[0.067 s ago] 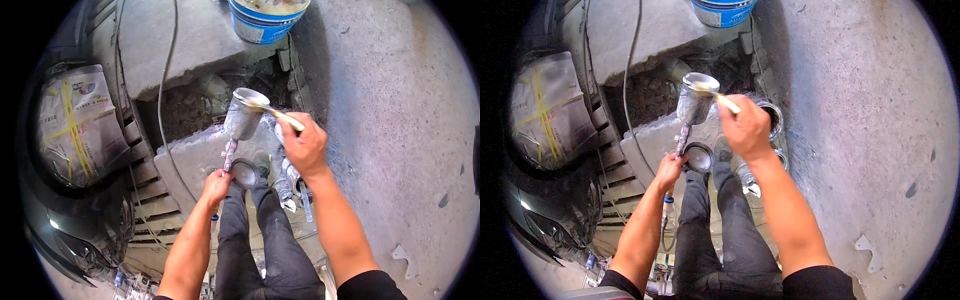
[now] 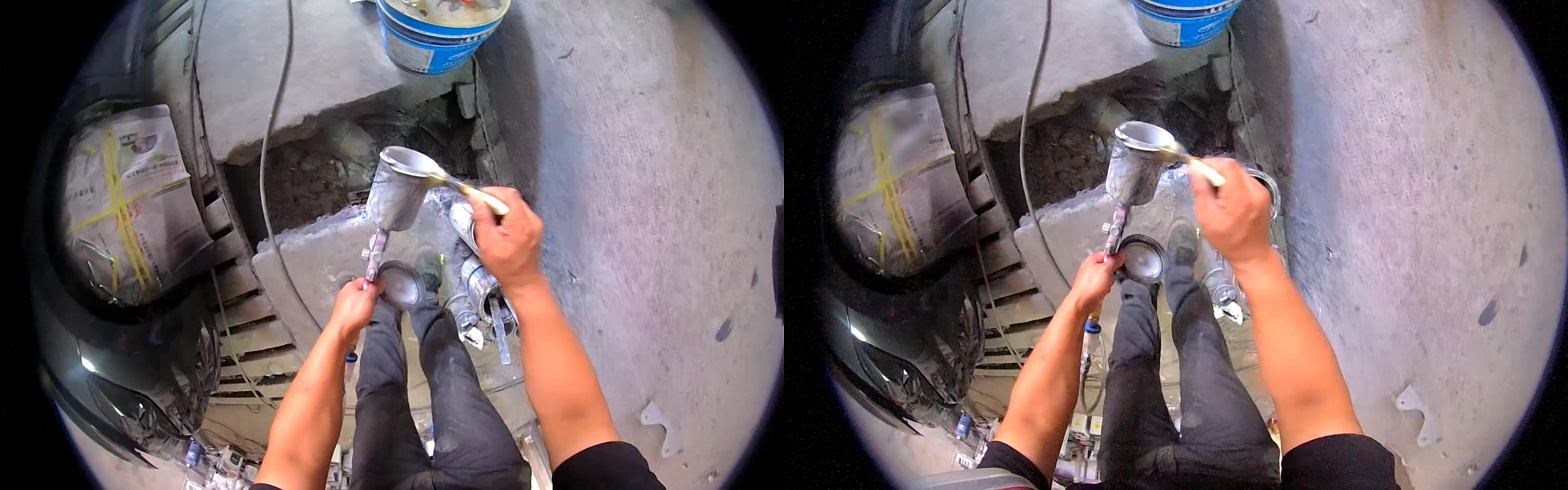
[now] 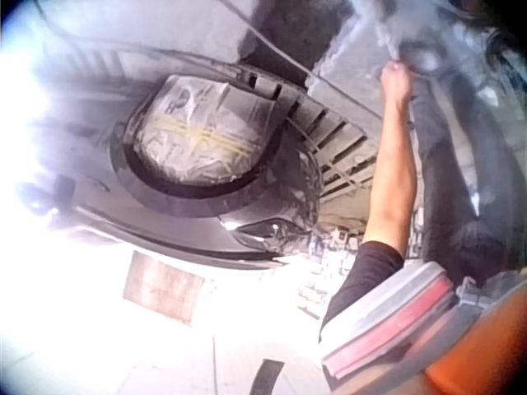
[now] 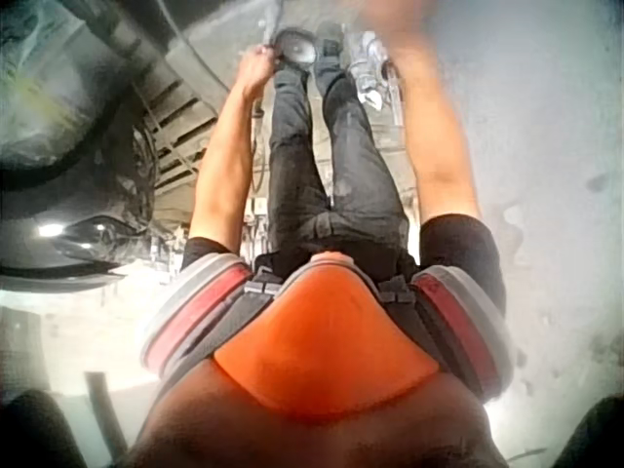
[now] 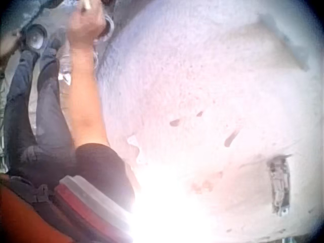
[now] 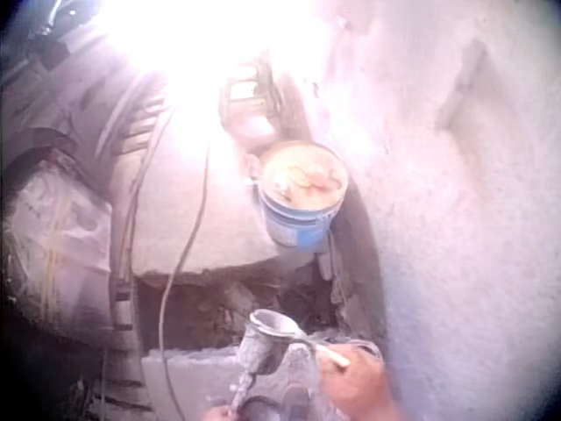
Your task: The person pours liquids from several containers into a spray gun reservoir and uses a brush to stir the mixture and wipe the rim of the cup.
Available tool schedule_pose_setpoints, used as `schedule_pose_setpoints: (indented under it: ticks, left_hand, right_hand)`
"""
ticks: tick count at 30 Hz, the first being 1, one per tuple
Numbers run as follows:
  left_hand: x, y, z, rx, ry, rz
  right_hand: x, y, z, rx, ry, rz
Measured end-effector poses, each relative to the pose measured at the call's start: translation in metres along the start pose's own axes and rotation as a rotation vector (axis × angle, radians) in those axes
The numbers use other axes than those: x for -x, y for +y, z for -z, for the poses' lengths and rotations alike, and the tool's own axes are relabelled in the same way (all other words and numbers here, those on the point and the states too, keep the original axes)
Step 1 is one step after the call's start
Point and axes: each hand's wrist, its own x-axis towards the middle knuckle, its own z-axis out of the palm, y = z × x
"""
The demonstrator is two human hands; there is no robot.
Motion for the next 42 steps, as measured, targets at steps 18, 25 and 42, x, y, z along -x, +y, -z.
schedule_pose_setpoints:
  ticks: [18, 25, 42]
  left_hand:
    - [0.012, 0.010, 0.041, 0.278, -0.373, 0.080]
    - [0.006, 0.001, 0.046, 0.251, -0.408, 0.082]
    - [0.008, 0.016, 0.048, 0.328, -0.440, 0.071]
  right_hand:
    - [-0.005, 0.022, 0.003, -0.219, 0.055, -0.312]
    - [0.005, 0.014, 0.009, -0.433, 0.101, -0.271]
    - [-0.007, 0.003, 0.022, -0.452, 0.078, -0.291]
